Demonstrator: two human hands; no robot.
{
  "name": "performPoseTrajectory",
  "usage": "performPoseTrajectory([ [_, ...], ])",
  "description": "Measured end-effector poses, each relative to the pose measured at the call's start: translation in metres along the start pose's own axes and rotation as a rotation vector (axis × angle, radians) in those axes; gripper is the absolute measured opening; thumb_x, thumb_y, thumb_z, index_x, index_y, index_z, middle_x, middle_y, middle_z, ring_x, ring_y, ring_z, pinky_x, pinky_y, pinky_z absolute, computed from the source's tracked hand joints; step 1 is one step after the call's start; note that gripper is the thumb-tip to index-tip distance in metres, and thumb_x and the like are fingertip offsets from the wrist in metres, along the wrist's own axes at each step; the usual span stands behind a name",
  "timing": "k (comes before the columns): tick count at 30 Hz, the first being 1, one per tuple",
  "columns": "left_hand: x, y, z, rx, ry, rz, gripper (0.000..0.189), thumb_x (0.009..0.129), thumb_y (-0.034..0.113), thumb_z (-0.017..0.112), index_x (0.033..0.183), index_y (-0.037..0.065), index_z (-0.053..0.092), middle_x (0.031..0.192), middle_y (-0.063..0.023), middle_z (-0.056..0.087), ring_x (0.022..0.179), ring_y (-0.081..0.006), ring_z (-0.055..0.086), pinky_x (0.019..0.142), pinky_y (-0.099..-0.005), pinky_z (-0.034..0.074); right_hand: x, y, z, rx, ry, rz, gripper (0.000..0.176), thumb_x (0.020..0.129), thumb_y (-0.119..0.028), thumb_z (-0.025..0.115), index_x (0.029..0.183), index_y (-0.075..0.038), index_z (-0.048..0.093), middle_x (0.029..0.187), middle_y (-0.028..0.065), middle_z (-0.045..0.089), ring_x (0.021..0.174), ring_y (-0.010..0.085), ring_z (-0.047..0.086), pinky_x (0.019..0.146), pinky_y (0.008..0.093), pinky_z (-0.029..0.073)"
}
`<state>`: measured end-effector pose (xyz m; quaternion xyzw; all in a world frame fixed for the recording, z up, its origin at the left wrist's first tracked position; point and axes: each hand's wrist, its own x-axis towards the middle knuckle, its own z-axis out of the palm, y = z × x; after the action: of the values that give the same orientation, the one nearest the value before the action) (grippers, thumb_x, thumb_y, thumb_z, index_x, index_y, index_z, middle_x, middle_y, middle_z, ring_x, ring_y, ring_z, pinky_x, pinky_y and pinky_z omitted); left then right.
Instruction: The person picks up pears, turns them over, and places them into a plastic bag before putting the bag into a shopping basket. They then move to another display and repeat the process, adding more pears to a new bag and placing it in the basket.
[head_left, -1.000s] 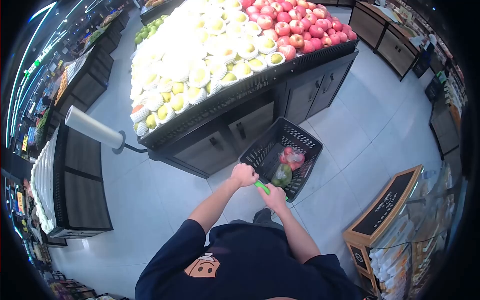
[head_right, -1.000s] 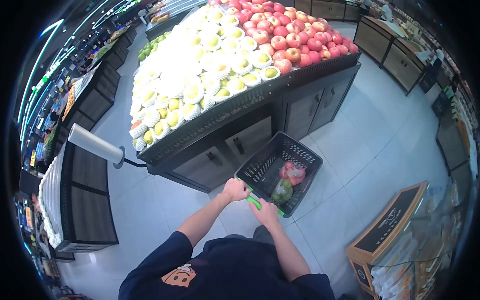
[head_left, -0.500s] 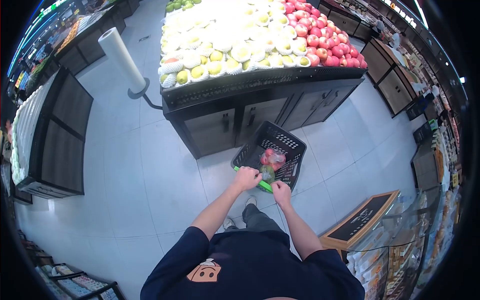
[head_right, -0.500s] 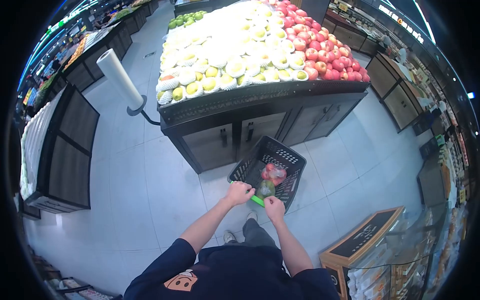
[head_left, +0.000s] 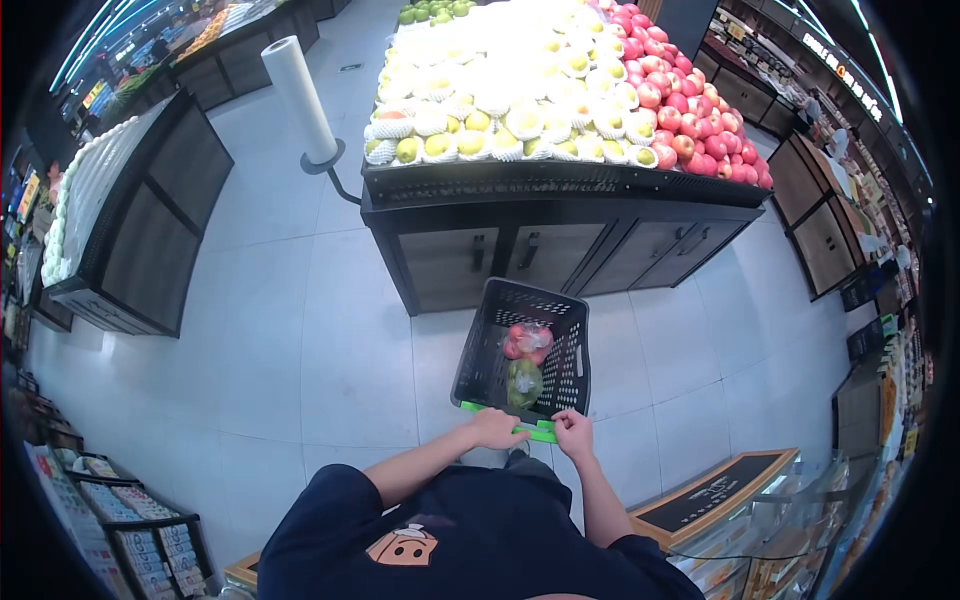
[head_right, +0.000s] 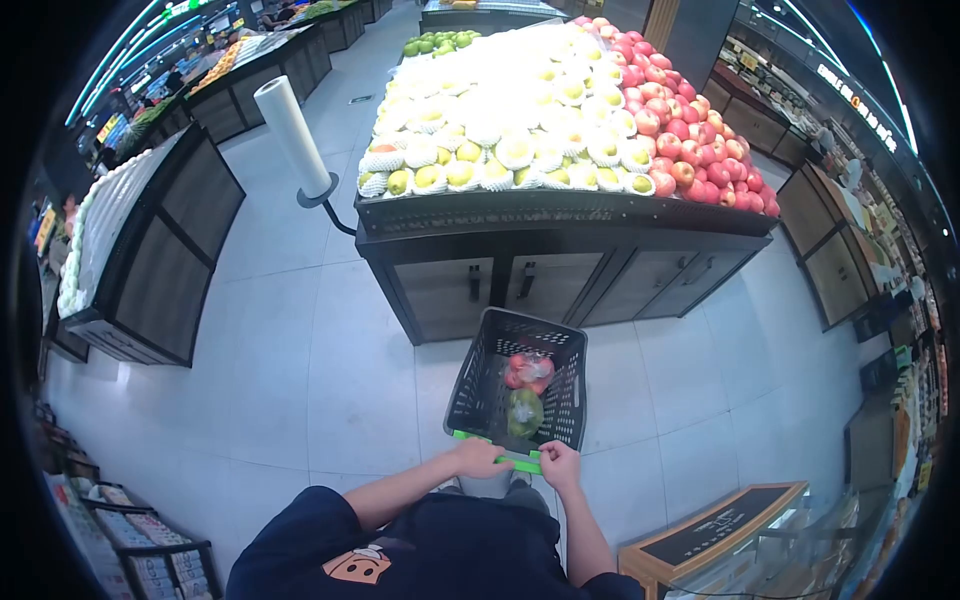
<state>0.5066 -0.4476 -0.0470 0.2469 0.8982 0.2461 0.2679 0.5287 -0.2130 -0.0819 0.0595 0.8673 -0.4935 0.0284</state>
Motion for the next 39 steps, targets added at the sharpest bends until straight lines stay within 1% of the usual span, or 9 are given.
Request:
performPoseTrajectory([
  [4, 0.006, 0.024, 0.012, -0.182, -0.119, 0.024, 0.061, 0.09, 0.062, 0.05, 0.093, 0.007, 0.075, 0.09, -0.0163, 0.074, 0.083, -0.0367, 0.071, 0.08, -0.0471, 0.055, 0.005, 0.017, -0.031, -0.052, -0.127, -0.061, 0.01, 0.085, -0.005, 0.063, 0.084, -0.003, 0.072, 0.056, -0.0033, 0.055, 0.05, 0.0036, 0.047, 0.048, 0.0257, 0.036],
  [7, 0.017, 0.043, 0.035, -0.391, -0.178, -0.073, 0.06, 0.09, 0.061, 0.05, 0.085, 0.007, 0.075, 0.081, -0.0163, 0.073, 0.076, -0.0368, 0.07, 0.075, -0.0472, 0.055, 0.018, 0.016, -0.055, -0.028, -0.189, -0.077, 0.01, 0.087, -0.005, 0.062, 0.085, -0.002, 0.071, 0.055, -0.0036, 0.053, 0.049, 0.0034, 0.045, 0.046, 0.0263, 0.035],
  [8, 0.021, 0.048, 0.053, -0.445, -0.108, -0.076, 0.058, 0.09, 0.058, 0.052, 0.079, 0.005, 0.074, 0.073, -0.0181, 0.07, 0.072, -0.0383, 0.068, 0.072, -0.0488, 0.053, 0.024, 0.028, -0.059, 0.0, -0.203, -0.09, 0.012, 0.089, -0.004, 0.06, 0.086, -0.002, 0.071, 0.054, -0.0034, 0.053, 0.049, 0.0033, 0.045, 0.046, 0.026, 0.034],
  [18, 0.051, 0.105, 0.083, -0.578, 0.251, -0.121, 0.046, 0.088, 0.047, 0.066, 0.089, 0.001, 0.071, 0.081, -0.0216, 0.069, 0.075, -0.0398, 0.067, 0.072, -0.0473, 0.052, 0.105, 0.016, -0.089, -0.029, -0.339, -0.258, 0.012, 0.086, -0.006, 0.061, 0.084, -0.002, 0.072, 0.051, -0.0007, 0.05, 0.048, 0.0062, 0.044, 0.047, 0.0285, 0.035],
  [22, 0.066, 0.106, 0.072, -0.622, 0.352, -0.233, 0.045, 0.087, 0.045, 0.067, 0.089, 0.0, 0.071, 0.078, -0.0224, 0.069, 0.075, -0.0396, 0.068, 0.071, -0.0468, 0.052, 0.142, -0.006, -0.079, -0.087, -0.403, -0.272, 0.013, 0.083, -0.011, 0.062, 0.084, -0.005, 0.073, 0.055, 0.0069, 0.06, 0.049, 0.0148, 0.056, 0.05, 0.0336, 0.044],
  [26, 0.081, 0.1, 0.062, -0.642, 0.461, -0.305, 0.045, 0.087, 0.043, 0.067, 0.087, -0.001, 0.069, 0.075, -0.024, 0.068, 0.073, -0.0391, 0.069, 0.071, -0.0465, 0.053, 0.179, -0.015, -0.056, -0.121, -0.423, -0.314, 0.015, 0.083, -0.015, 0.063, 0.084, -0.005, 0.073, 0.058, 0.0081, 0.062, 0.053, 0.0184, 0.06, 0.054, 0.0342, 0.047],
  [30, 0.082, 0.092, 0.037, -0.681, 0.543, -0.364, 0.046, 0.087, 0.043, 0.068, 0.085, -0.003, 0.069, 0.074, -0.025, 0.067, 0.072, -0.0404, 0.069, 0.072, -0.0461, 0.053, 0.204, -0.041, -0.032, -0.154, -0.432, -0.369, 0.017, 0.083, -0.017, 0.062, 0.085, -0.004, 0.074, 0.059, 0.0091, 0.063, 0.054, 0.0193, 0.061, 0.056, 0.035, 0.048],
  [33, 0.088, 0.076, 0.033, -0.671, 0.618, -0.402, 0.047, 0.087, 0.043, 0.068, 0.085, -0.003, 0.068, 0.074, -0.0254, 0.067, 0.074, -0.0413, 0.068, 0.073, -0.0466, 0.053, 0.217, -0.055, -0.012, -0.137, -0.404, -0.401, 0.017, 0.083, -0.013, 0.062, 0.086, -0.002, 0.074, 0.059, 0.0069, 0.062, 0.054, 0.0136, 0.057, 0.054, 0.0318, 0.046],
  [39, 0.086, 0.045, 0.013, -0.749, 0.69, -0.432, 0.048, 0.087, 0.045, 0.067, 0.088, -0.002, 0.07, 0.079, -0.0264, 0.069, 0.08, -0.0421, 0.069, 0.076, -0.0475, 0.053, 0.236, -0.086, 0.03, -0.207, -0.368, -0.434, 0.017, 0.084, -0.014, 0.063, 0.087, -0.002, 0.075, 0.061, 0.0083, 0.064, 0.056, 0.015, 0.059, 0.057, 0.0329, 0.048],
])
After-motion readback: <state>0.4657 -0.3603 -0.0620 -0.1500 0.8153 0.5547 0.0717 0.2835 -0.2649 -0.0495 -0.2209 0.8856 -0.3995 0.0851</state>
